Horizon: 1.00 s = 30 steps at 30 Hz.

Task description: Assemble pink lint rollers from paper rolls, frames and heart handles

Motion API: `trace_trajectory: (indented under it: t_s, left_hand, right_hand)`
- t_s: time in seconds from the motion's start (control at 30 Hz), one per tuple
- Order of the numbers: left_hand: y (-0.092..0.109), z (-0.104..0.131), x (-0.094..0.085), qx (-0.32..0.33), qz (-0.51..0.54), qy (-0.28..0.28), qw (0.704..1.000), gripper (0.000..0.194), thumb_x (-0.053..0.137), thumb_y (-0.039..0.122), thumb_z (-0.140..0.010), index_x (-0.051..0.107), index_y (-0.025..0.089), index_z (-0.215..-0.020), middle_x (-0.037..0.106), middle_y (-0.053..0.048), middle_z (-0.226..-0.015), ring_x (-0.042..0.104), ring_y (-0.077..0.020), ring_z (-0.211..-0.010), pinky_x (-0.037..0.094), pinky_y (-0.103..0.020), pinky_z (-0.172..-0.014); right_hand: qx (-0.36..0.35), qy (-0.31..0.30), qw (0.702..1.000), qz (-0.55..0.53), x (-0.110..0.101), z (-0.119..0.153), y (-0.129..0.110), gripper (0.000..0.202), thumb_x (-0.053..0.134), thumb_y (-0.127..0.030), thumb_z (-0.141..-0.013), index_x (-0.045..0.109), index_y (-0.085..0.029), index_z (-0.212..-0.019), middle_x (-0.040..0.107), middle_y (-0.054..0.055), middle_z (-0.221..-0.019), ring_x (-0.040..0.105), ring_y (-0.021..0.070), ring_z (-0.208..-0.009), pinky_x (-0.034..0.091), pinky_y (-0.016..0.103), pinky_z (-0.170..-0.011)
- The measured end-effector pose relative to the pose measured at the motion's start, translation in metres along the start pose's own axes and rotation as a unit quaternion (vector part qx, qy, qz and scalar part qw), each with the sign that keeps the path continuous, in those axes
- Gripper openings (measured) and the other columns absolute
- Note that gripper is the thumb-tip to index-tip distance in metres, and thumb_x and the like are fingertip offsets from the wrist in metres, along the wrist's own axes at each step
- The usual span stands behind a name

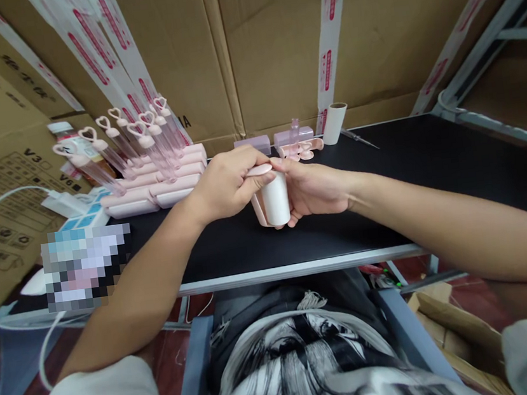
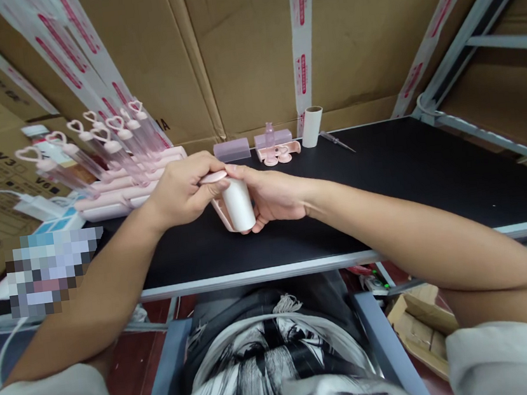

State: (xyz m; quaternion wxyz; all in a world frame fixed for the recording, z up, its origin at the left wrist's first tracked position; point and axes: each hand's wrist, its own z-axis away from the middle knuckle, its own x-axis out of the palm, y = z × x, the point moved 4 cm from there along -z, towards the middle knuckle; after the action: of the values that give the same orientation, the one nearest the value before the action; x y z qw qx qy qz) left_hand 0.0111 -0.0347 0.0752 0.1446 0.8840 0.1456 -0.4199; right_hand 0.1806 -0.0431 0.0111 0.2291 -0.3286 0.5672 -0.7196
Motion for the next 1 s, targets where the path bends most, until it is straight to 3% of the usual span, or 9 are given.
trace_trajectory:
  t_s: [0.17, 0.37, 0.63, 1.0]
  left_hand:
    - [0.000, -0.001, -0.005, -0.034, 0.017, 0.003, 0.999, 0.045, 0.059, 0.059, -0.104, 0.075, 0.017, -0.097, 0.077, -0.008, -0.090, 0.070, -0.0208, -0.083, 0.052, -0.035, -0.082]
    - [-0.006, -0.003, -0.008, -0.073, 0.108, -0.002, 0.991, 0.048, 0.078, 0.065, -0.090, 0.079, 0.018, -0.095, 0.078, -0.007, -0.092, 0.070, -0.0195, -0.082, 0.054, -0.033, -0.080]
    - [-0.015, -0.004, -0.001, -0.102, 0.198, -0.024, 0.975, 0.080, 0.087, 0.089, -0.064, 0.086, 0.021, -0.107, 0.078, -0.008, -0.095, 0.071, -0.0245, -0.092, 0.057, -0.036, -0.086]
    - [-0.015, -0.004, 0.008, -0.130, 0.239, -0.052, 0.961, 0.077, 0.090, 0.086, -0.060, 0.080, 0.019, -0.097, 0.078, -0.008, -0.100, 0.073, -0.0238, -0.094, 0.057, -0.034, -0.088]
  right_hand:
    - [0.001, -0.018, 1.000, 0.003, 0.004, 0.001, 0.001, 0.071, 0.053, -0.088, -0.097, 0.065, -0.025, -0.127, 0.077, 0.008, -0.097, 0.071, 0.0230, -0.077, 0.062, 0.032, -0.061]
    - [-0.011, 0.018, 0.999, 0.024, 0.005, 0.003, 0.003, 0.069, 0.053, -0.086, -0.099, 0.068, -0.025, -0.125, 0.078, 0.009, -0.101, 0.070, 0.0222, -0.082, 0.061, 0.029, -0.061]
    - [-0.032, 0.021, 0.996, 0.080, 0.005, 0.001, 0.007, 0.082, 0.045, -0.097, -0.093, 0.069, -0.024, -0.124, 0.075, 0.008, -0.095, 0.066, 0.0195, -0.076, 0.055, 0.024, -0.054]
    - [-0.038, 0.027, 0.993, 0.105, 0.003, 0.000, 0.012, 0.090, 0.038, -0.101, -0.091, 0.069, -0.023, -0.122, 0.073, 0.007, -0.084, 0.067, 0.0190, -0.069, 0.054, 0.023, -0.050]
